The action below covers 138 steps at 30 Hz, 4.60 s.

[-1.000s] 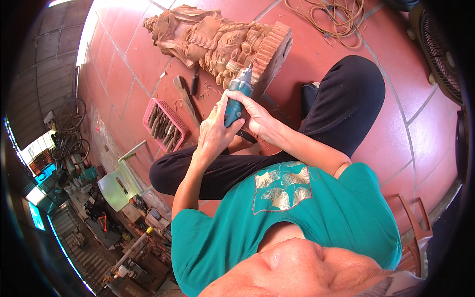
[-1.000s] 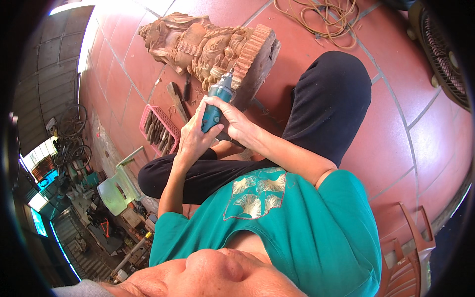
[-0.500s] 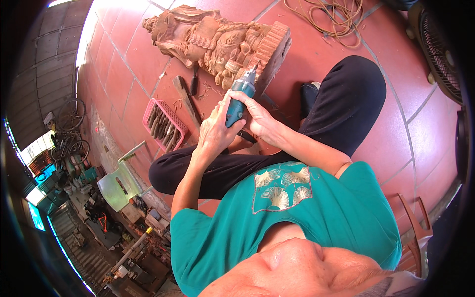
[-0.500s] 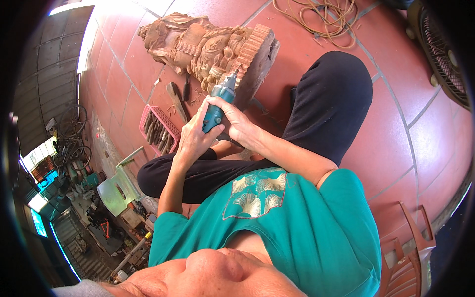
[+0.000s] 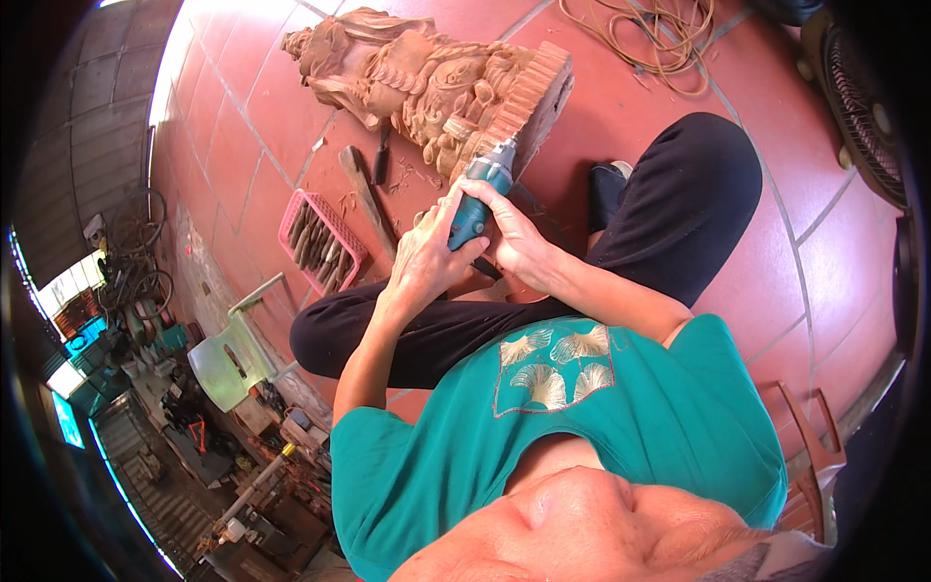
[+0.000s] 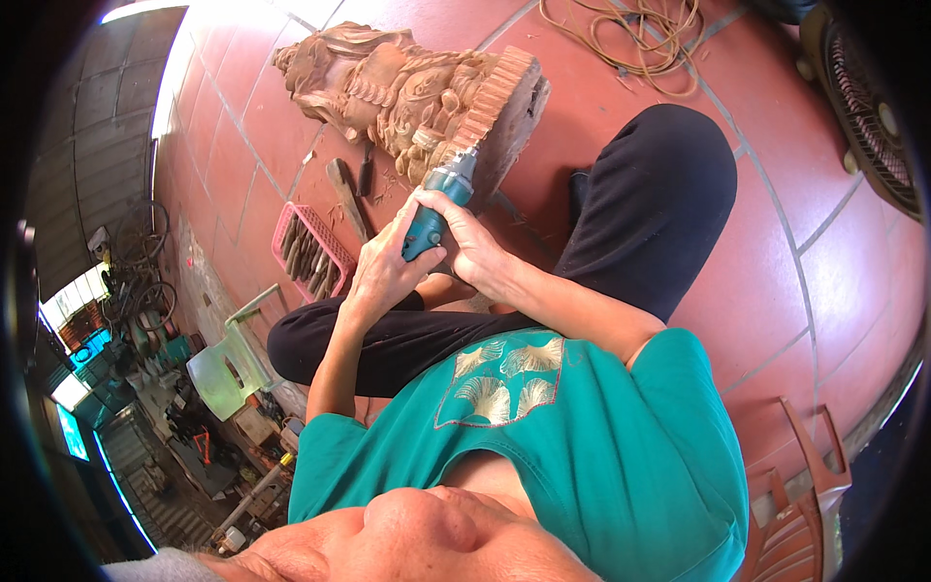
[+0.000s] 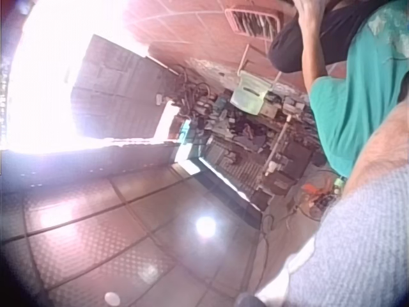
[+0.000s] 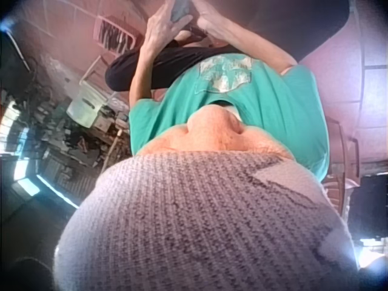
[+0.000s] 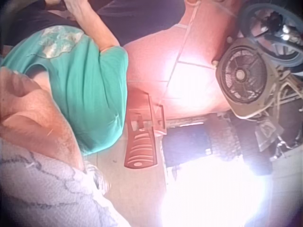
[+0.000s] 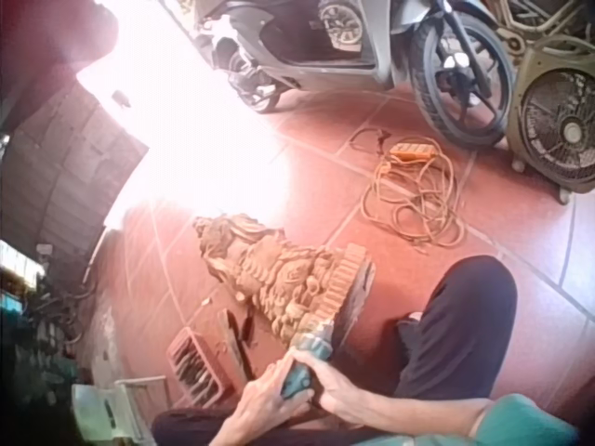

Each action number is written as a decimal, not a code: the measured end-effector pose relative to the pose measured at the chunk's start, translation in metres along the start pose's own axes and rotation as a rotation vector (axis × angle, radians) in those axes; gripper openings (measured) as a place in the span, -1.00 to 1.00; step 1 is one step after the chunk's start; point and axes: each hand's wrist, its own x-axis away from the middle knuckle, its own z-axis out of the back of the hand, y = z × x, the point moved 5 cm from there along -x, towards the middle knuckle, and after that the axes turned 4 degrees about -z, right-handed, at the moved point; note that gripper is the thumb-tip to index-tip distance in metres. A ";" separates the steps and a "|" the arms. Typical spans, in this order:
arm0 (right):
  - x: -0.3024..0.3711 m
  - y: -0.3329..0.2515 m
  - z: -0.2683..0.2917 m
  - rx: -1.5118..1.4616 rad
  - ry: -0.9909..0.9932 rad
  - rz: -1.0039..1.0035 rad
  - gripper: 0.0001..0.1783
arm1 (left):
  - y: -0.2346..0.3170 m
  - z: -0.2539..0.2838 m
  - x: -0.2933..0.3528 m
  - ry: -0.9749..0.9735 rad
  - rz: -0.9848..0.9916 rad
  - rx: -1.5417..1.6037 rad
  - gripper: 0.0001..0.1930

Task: The person uses a handheld rotary tool to carve details into a wooden sculpture of a figure. The person holds the tool with both hands and works on the base and lower body of the sculpture while sitting on the floor.

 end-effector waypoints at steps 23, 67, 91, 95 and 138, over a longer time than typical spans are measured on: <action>-0.013 0.001 -0.002 0.011 -0.024 0.034 -0.60 | -0.006 0.003 0.001 0.040 0.066 -0.070 -0.15; -0.008 0.001 -0.009 -0.186 -0.167 -0.041 -0.68 | 0.022 0.027 -0.010 -0.058 -0.018 -0.204 -0.15; -0.010 -0.002 -0.054 -0.183 -0.225 0.013 -0.71 | 0.020 0.082 -0.030 -0.248 -0.048 -0.309 -0.13; -0.013 -0.002 -0.050 -0.220 -0.257 0.000 -0.72 | 0.015 0.080 -0.034 -0.267 -0.101 -0.330 -0.13; -0.015 -0.012 -0.050 -0.241 -0.292 0.013 -0.71 | 0.026 0.079 -0.051 -0.289 -0.097 -0.368 -0.15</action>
